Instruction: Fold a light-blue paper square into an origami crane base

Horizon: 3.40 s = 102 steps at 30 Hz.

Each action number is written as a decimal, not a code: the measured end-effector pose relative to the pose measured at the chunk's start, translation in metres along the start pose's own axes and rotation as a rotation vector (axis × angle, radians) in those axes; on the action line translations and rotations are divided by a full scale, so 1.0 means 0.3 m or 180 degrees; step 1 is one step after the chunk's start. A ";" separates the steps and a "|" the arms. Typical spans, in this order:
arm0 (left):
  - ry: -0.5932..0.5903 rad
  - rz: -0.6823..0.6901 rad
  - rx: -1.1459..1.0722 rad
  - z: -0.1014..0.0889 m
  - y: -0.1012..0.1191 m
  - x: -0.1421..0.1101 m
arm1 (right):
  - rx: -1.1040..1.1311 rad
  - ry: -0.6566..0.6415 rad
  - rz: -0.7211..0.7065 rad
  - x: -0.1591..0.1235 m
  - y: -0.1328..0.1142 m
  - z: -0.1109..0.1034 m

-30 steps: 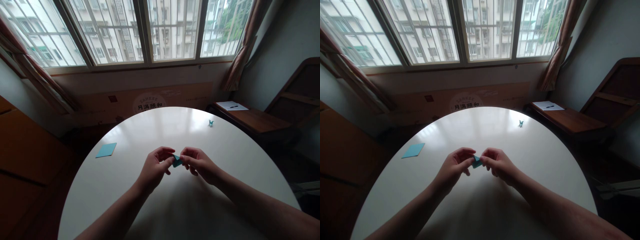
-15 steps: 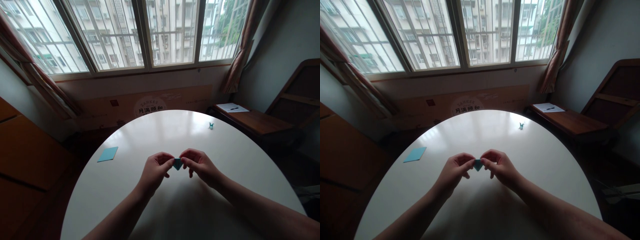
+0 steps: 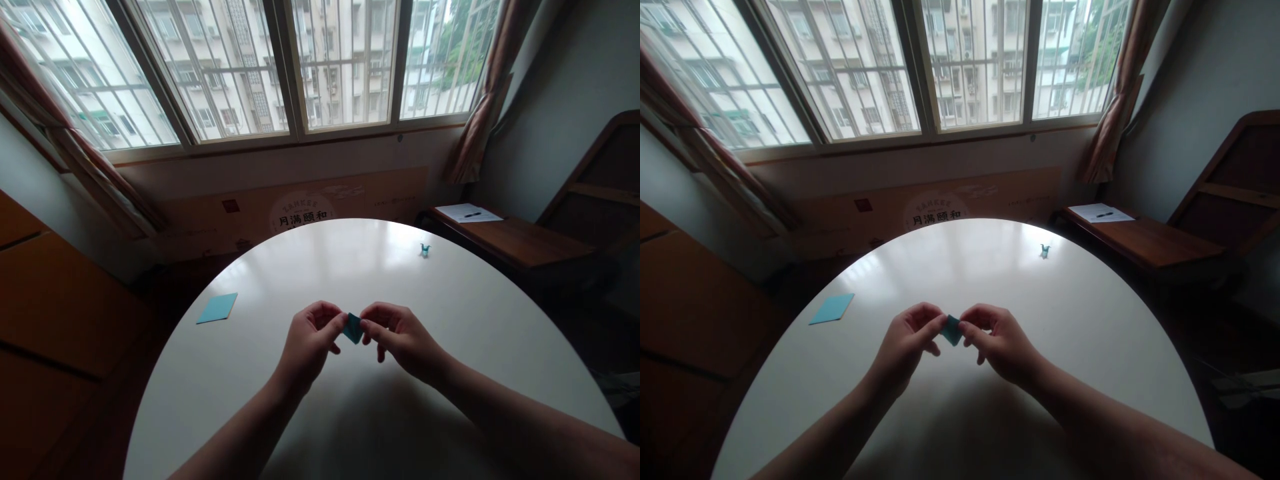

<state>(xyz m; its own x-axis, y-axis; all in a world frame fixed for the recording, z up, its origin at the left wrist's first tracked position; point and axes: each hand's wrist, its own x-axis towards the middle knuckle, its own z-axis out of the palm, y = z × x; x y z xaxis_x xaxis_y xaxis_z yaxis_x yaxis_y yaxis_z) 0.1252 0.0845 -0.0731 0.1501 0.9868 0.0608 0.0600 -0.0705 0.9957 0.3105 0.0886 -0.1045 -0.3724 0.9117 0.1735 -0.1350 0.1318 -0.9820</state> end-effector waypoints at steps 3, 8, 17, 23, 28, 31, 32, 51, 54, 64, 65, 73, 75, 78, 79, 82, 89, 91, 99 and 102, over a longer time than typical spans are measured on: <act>0.0055 0.0386 -0.0042 0.002 -0.009 0.001 | 0.0221 0.0010 0.0117 0.000 -0.003 0.003; -0.0025 0.0655 0.0128 -0.002 -0.011 -0.006 | 0.0518 0.0056 0.0320 0.003 -0.005 0.004; -0.0137 0.0637 0.0719 -0.008 0.011 -0.015 | 0.0448 0.0020 0.0059 0.004 0.009 0.005; -0.0191 0.0805 0.0886 -0.010 0.022 -0.015 | 0.0464 0.0037 0.0036 0.006 0.007 0.004; -0.0034 0.1123 0.1114 -0.013 -0.001 -0.003 | 0.0587 0.0006 0.0167 0.005 -0.001 0.006; -0.0038 0.1405 0.1047 -0.014 -0.013 0.003 | 0.0630 0.0013 0.0194 0.006 0.004 0.005; -0.0046 0.1474 0.1029 -0.014 -0.015 0.004 | 0.0638 0.0025 0.0197 0.006 0.007 0.004; 0.0420 0.2760 0.2796 -0.026 -0.004 -0.006 | 0.0258 0.0026 0.0103 -0.002 0.014 0.008; 0.0291 0.2922 0.2903 -0.027 0.003 -0.011 | 0.0292 0.0087 0.0115 -0.001 0.006 0.011; 0.0051 0.2111 0.2347 -0.024 0.000 -0.014 | 0.0351 0.0121 0.0037 0.000 0.014 0.004; 0.0037 0.2018 0.2284 -0.024 0.000 -0.013 | 0.0338 0.0128 0.0032 0.001 0.014 0.004; -0.0116 0.1516 0.1662 -0.034 -0.004 0.003 | 0.0304 0.0115 0.0039 0.007 0.015 0.003; -0.0123 0.1478 0.1570 -0.034 -0.003 0.004 | 0.0265 0.0110 0.0024 0.003 0.014 0.004; -0.0087 0.1543 0.1601 -0.029 0.002 -0.002 | 0.0160 0.0120 -0.0012 -0.003 0.013 0.005; -0.0057 0.1561 0.1643 -0.026 0.004 -0.006 | 0.0103 0.0135 -0.0034 -0.004 0.013 0.006; 0.0071 0.1522 0.1767 -0.014 0.008 -0.016 | -0.0214 0.0256 -0.0189 -0.006 0.013 0.011; 0.0167 0.1280 0.1479 0.006 0.008 -0.025 | -0.0874 0.0392 -0.0506 -0.016 0.006 0.029; 0.0173 0.1240 0.1361 0.007 0.007 -0.025 | -0.0950 0.0379 -0.0566 -0.020 0.006 0.034; 0.0241 0.1288 0.1401 0.012 -0.002 -0.024 | -0.1097 0.0361 -0.0589 -0.022 0.006 0.042; 0.0317 0.1336 0.1519 0.015 -0.001 -0.027 | -0.1084 0.0399 -0.0562 -0.021 0.007 0.039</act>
<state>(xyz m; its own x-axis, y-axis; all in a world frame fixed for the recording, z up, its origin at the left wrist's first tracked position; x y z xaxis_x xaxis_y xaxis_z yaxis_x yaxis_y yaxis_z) 0.1285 0.0760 -0.0742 0.1654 0.8683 0.4676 0.4519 -0.4882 0.7466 0.3018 0.0785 -0.1068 -0.2530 0.9012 0.3520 0.1331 0.3928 -0.9100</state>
